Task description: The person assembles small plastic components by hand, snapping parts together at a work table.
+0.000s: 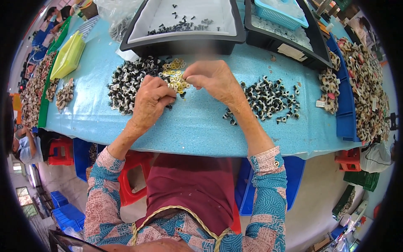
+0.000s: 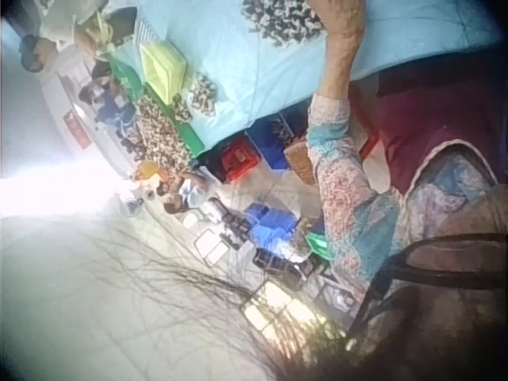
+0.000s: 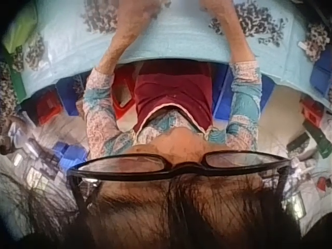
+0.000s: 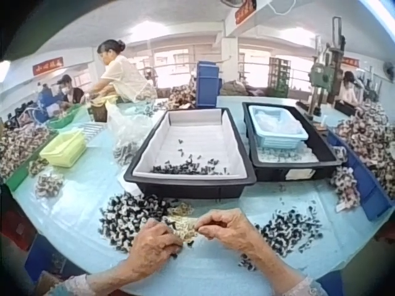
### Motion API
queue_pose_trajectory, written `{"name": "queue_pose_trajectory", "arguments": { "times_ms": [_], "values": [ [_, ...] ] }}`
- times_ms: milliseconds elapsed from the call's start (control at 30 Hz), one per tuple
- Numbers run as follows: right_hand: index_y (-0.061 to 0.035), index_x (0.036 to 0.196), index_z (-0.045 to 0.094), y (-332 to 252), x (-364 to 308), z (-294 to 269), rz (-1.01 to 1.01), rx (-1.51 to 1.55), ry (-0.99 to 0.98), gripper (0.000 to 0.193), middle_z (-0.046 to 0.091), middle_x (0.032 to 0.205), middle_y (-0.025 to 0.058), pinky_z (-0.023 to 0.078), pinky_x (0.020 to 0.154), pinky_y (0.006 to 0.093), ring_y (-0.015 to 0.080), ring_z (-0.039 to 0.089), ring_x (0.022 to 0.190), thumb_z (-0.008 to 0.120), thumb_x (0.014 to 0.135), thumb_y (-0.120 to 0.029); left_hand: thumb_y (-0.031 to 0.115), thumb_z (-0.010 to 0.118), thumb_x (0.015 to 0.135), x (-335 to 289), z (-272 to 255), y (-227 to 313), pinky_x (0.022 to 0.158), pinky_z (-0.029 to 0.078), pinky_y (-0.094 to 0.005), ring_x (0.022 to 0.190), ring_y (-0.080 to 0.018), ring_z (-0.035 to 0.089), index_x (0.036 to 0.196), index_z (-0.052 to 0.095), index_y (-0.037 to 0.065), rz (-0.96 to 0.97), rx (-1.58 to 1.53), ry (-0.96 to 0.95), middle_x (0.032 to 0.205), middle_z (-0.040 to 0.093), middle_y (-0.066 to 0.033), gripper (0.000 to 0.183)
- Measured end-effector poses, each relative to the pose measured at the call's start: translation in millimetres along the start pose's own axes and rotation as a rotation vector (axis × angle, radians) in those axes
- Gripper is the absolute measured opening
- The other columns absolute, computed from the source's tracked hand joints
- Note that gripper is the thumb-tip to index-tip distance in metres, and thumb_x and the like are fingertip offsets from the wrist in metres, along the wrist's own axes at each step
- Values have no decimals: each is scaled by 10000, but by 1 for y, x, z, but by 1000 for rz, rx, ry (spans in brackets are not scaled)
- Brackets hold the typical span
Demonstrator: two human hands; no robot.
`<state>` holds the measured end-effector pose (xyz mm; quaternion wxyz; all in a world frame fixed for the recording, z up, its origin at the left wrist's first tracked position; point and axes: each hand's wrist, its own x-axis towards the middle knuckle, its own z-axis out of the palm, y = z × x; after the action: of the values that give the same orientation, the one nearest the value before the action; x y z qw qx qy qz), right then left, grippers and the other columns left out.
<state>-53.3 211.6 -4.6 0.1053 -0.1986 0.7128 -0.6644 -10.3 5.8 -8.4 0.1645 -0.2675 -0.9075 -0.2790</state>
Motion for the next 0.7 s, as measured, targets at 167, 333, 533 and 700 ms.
{"name": "queue_pose_trajectory", "arguments": {
  "times_ms": [167,333,533,700],
  "values": [
    [6,878,657,-1,-1,0,-36,95,23,115,613,732,24,474,610,213,85,554,647,672,780,-52,10,683,719,6,2,7,642,447,-255,718,-138,549,797,652,56,-364,-542,150,769,613,-18,95],
    [25,882,635,-7,-5,7,-47,185,-16,109,628,768,38,476,610,227,96,566,661,648,781,-15,53,674,802,8,11,9,586,494,-226,715,-119,631,849,622,18,-729,-1263,199,791,657,-56,79],
    [24,943,617,-5,-4,12,10,118,-72,154,635,806,44,494,644,235,104,591,728,648,794,-5,61,670,811,5,19,10,605,518,-244,732,-157,647,897,624,-5,-687,-1362,186,812,663,-91,117],
    [-8,981,607,1,-4,16,-126,-143,-31,208,634,826,71,502,666,283,160,627,756,614,778,40,60,647,829,4,23,11,640,534,-259,779,-177,655,979,604,-19,-734,-1363,210,883,662,-110,175]
  ]
}}
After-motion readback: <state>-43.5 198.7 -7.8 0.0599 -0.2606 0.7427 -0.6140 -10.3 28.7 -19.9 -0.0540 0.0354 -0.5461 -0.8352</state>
